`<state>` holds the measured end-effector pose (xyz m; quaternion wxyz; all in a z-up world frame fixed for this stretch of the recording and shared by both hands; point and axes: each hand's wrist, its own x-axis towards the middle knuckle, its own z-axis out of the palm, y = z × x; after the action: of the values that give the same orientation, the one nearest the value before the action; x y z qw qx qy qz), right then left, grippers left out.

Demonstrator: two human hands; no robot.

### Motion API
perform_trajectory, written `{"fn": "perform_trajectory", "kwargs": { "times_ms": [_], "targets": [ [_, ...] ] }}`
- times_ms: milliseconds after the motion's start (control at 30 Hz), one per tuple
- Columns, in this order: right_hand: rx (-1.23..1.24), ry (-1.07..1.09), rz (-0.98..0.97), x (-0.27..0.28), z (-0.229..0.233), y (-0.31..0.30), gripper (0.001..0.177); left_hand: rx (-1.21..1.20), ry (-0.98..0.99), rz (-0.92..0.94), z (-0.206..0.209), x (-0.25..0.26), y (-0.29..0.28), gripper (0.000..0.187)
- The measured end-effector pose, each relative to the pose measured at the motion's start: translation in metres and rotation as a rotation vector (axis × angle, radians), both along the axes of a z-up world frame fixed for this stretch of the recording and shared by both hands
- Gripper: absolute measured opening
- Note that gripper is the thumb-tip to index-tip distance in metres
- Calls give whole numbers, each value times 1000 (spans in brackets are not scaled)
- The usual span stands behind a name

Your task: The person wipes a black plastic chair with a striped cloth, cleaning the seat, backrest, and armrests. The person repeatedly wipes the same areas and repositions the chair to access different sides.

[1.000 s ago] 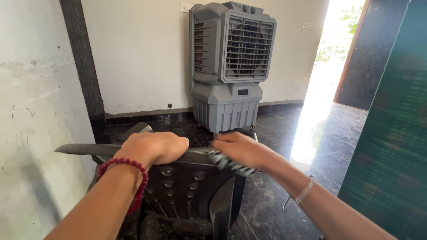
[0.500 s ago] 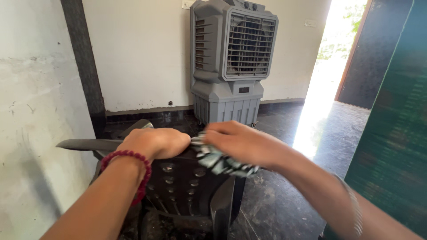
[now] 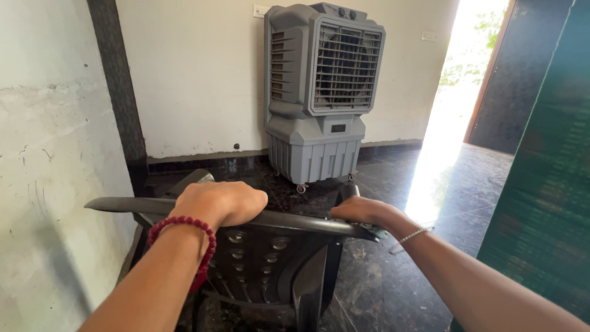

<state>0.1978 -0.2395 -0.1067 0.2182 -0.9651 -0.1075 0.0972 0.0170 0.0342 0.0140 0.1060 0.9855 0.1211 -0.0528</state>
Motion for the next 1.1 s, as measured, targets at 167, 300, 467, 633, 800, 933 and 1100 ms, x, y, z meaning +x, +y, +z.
{"fn": "perform_trajectory", "kwargs": {
  "times_ms": [167,300,467,633,800,933,1100],
  "targets": [
    [125,-113,173,-95,73,86,47,45,5,-45,-2,4,1,53],
    [87,-222,115,-146,100,127,50,208,23,-173,-5,8,3,54],
    [108,-10,40,-69,59,100,60,69,-39,-55,-9,8,5,57],
    [-22,73,18,-32,48,89,70,39,-125,-74,-7,-1,4,65],
    [196,-134,109,-134,87,143,57,-158,-232,-48,-5,-2,6,71],
    [180,-541,138,-208,91,160,43,-613,-345,-234,-8,29,35,93],
    [299,-1023,153,-205,67,154,29,30,-176,-264,-27,68,92,110]
  ]
}}
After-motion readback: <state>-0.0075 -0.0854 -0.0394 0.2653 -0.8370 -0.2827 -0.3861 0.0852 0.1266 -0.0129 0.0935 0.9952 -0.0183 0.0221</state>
